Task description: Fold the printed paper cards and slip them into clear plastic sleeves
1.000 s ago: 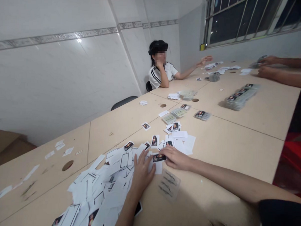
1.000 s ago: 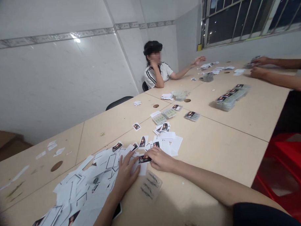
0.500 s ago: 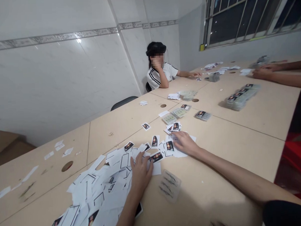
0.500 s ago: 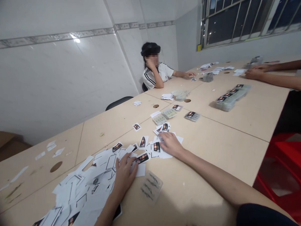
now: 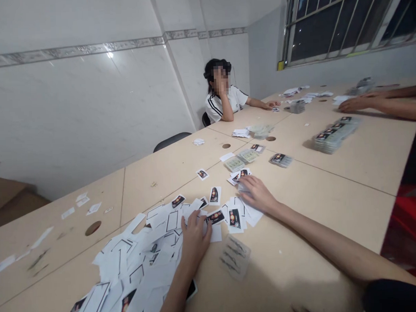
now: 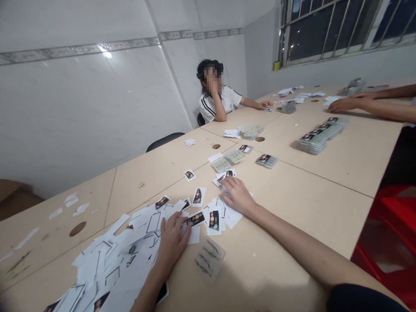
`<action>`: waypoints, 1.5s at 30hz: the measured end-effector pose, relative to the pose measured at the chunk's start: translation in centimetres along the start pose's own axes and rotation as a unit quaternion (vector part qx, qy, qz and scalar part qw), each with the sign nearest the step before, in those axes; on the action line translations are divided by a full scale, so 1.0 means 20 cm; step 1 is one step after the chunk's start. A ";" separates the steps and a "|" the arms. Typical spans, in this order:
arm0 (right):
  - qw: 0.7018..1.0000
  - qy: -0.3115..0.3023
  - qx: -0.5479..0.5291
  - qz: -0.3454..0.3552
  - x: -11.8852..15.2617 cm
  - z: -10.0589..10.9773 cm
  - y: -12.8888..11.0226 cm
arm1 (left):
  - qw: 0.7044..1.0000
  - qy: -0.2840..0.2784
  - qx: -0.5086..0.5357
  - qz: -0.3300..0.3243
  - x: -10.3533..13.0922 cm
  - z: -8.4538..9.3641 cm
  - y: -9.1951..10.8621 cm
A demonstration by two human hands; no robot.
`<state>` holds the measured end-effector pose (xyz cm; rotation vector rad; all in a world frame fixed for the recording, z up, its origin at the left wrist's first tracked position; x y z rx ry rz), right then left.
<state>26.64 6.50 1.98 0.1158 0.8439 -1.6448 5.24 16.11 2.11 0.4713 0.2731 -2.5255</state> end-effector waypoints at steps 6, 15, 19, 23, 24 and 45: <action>0.997 -0.073 0.016 0.012 0.02 -0.05 0.00 | 1.000 0.000 0.004 0.000 0.00 0.00 0.00; 0.997 -0.061 0.055 0.007 0.01 -0.07 0.09 | 1.000 0.001 0.008 0.000 0.00 -0.01 0.00; 0.994 -0.065 0.076 -0.032 0.02 -0.09 0.12 | 1.000 0.002 0.010 0.000 0.00 -0.01 0.00; 0.993 0.035 0.094 -0.067 0.00 -0.01 0.09 | 1.000 0.000 0.010 -0.001 0.00 -0.01 0.00; 0.991 0.059 0.098 -0.069 0.00 0.02 0.08 | 1.000 -0.001 0.011 -0.002 0.00 -0.01 0.00; 0.994 0.054 -0.091 -0.020 0.00 0.04 0.04 | 1.000 -0.003 0.013 -0.006 0.00 0.00 0.00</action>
Point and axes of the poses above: each hand's wrist, its own x-axis away from the middle knuckle, its own z-axis out of the back of the hand, y = z × x, the point moved 4 cm from there along -x, towards the middle knuckle, and after that the axes turned 7 degrees about -x, right-handed, at the moved point
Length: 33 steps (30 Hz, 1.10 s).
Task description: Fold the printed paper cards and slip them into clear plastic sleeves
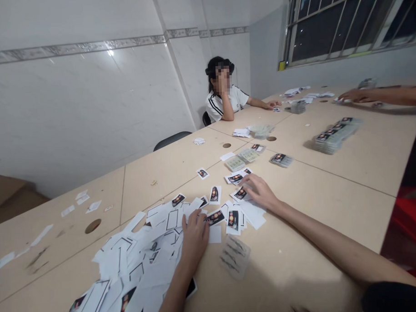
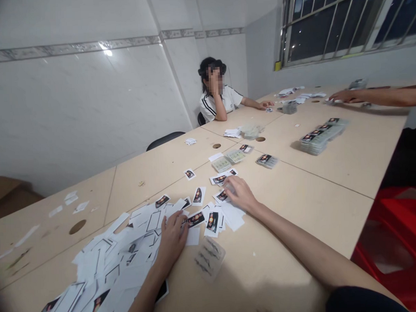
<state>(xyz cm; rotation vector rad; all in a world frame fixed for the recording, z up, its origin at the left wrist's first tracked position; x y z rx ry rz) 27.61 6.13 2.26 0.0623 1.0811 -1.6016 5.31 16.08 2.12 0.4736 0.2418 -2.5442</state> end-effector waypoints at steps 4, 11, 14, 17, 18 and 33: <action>0.999 0.012 0.009 -0.046 0.00 -0.01 0.05 | 1.000 0.001 0.005 -0.004 0.00 0.01 0.01; 0.998 -0.018 -0.012 -0.050 0.02 -0.08 0.06 | 1.000 0.002 0.011 -0.009 -0.01 0.02 0.01; 0.998 -0.018 -0.036 -0.039 0.02 -0.07 0.05 | 1.000 0.004 0.012 -0.011 -0.01 0.02 0.01; 0.998 -0.006 -0.059 -0.018 0.02 -0.06 0.02 | 1.000 0.010 0.014 -0.014 -0.01 0.01 0.01; 0.998 -0.001 -0.067 -0.009 0.02 -0.05 0.00 | 1.000 0.013 0.016 -0.015 -0.01 0.02 0.01; 0.993 0.045 -0.082 0.066 0.06 -0.04 -0.14 | 0.999 0.030 0.030 -0.031 -0.01 0.03 0.02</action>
Point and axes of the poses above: each hand's wrist, its own x-axis away from the middle knuckle, its own z-axis out of the back of the hand, y = z × x, the point moved 4 cm from there along -x, towards the middle knuckle, and after that the axes turned 7 degrees about -x, right-handed, at the moved point
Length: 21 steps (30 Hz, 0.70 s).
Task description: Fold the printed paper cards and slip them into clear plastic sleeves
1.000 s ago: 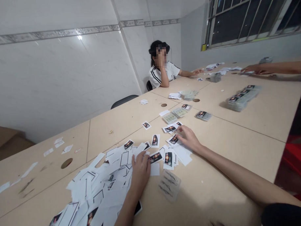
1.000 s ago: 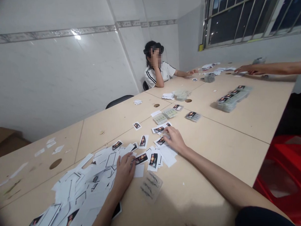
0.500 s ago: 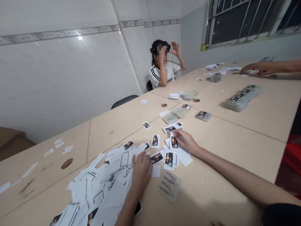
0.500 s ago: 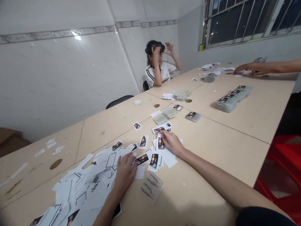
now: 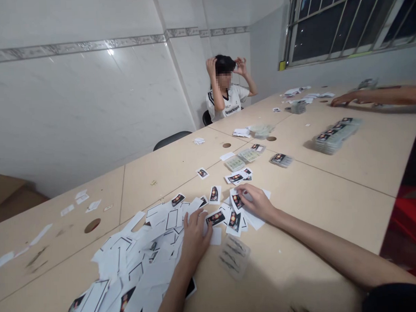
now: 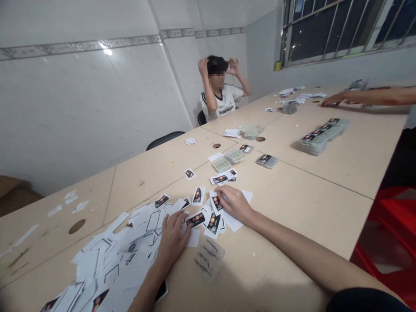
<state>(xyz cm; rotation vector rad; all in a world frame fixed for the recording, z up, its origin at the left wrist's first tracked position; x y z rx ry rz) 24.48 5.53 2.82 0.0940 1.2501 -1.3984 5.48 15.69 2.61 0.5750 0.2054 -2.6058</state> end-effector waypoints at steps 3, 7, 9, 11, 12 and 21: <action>0.996 0.045 0.054 -0.058 -0.02 0.05 0.10 | 1.000 -0.004 0.003 -0.004 0.00 0.00 0.00; 0.985 0.077 0.105 -0.111 -0.04 0.13 0.26 | 1.000 -0.007 0.008 -0.006 0.00 0.01 0.01; 0.979 0.075 0.135 -0.133 -0.04 0.16 0.32 | 1.000 -0.007 0.010 -0.007 0.00 0.01 0.01; 0.972 0.070 0.170 -0.148 -0.03 0.18 0.37 | 1.000 -0.007 0.011 -0.007 0.00 0.01 0.01; 0.968 0.067 0.186 -0.152 -0.03 0.18 0.39 | 1.000 -0.006 0.012 -0.006 0.00 0.01 0.01; 0.973 -0.045 0.215 -0.066 -0.07 0.06 0.24 | 1.000 -0.001 0.014 -0.002 0.00 0.01 0.01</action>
Point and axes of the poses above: each hand's wrist, its own x-axis away from the middle knuckle, its own z-axis out of the back of the hand, y = z × x, the point moved 4 cm from there along -x, towards the middle knuckle, and after that the axes turned 7 degrees about -x, right-handed, at the moved point
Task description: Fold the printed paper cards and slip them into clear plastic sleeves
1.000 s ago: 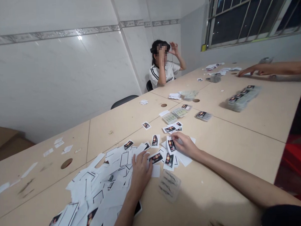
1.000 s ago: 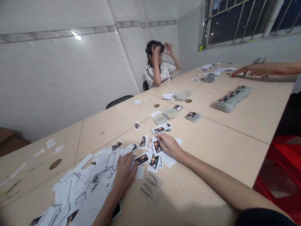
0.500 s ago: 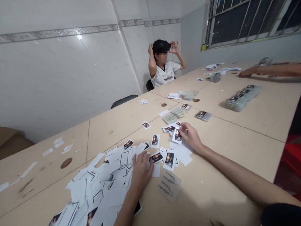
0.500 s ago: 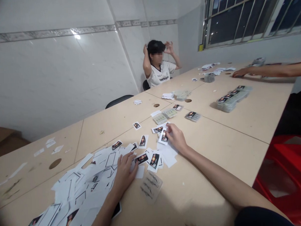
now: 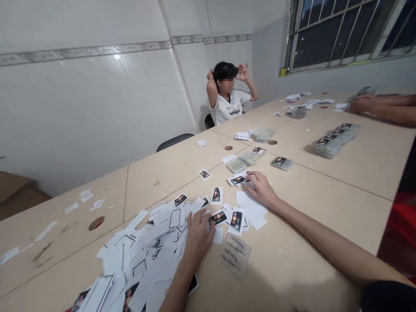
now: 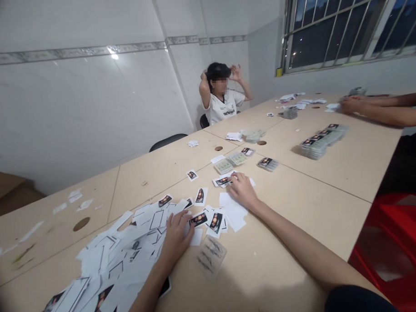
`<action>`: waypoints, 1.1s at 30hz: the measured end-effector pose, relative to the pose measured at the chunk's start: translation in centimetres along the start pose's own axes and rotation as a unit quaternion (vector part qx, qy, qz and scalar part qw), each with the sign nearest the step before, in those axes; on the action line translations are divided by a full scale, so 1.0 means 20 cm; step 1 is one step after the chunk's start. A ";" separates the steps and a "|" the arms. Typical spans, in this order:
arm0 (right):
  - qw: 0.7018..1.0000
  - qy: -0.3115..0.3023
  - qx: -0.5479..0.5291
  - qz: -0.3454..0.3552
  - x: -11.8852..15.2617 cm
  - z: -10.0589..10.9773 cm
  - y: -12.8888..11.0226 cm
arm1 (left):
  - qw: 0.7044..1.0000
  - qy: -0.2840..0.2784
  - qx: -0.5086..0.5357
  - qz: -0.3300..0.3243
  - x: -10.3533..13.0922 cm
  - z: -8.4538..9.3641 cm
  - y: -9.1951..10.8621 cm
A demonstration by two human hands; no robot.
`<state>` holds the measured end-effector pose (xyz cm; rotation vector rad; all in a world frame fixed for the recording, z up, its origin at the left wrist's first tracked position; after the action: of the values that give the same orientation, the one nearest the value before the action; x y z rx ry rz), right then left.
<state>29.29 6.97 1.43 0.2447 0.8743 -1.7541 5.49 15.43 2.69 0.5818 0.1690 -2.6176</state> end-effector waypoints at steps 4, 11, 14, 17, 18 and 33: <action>0.996 -0.063 -0.011 0.066 -0.05 -0.10 -0.14 | 1.000 0.004 -0.003 -0.001 0.01 0.01 0.01; 0.994 -0.075 0.005 0.083 -0.06 -0.16 -0.18 | 1.000 0.013 -0.006 -0.005 0.02 0.02 0.01; 0.995 -0.056 0.005 0.084 -0.05 -0.12 -0.17 | 1.000 0.022 0.001 -0.001 0.02 0.02 0.01; 0.995 -0.030 -0.002 0.098 -0.02 -0.05 -0.18 | 0.999 0.044 0.009 0.015 0.02 0.05 0.01; 0.994 -0.012 -0.012 0.107 -0.01 -0.03 -0.20 | 0.998 0.055 0.010 0.024 0.02 0.06 0.00; 0.984 0.097 -0.121 0.086 0.07 0.03 -0.11 | 0.985 0.076 0.139 0.071 -0.06 0.22 0.01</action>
<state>27.01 5.69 1.99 0.3241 1.1627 -1.4660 4.95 14.74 7.09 0.8581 -0.1891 -2.4746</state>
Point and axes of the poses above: each hand's wrist, its own x-axis away from the middle knuckle, its own z-axis out of the back of the hand, y = z × x, the point moved 4 cm from there along -x, towards the middle knuckle, and after that the axes turned 7 degrees about -x, right-handed, at the moved point
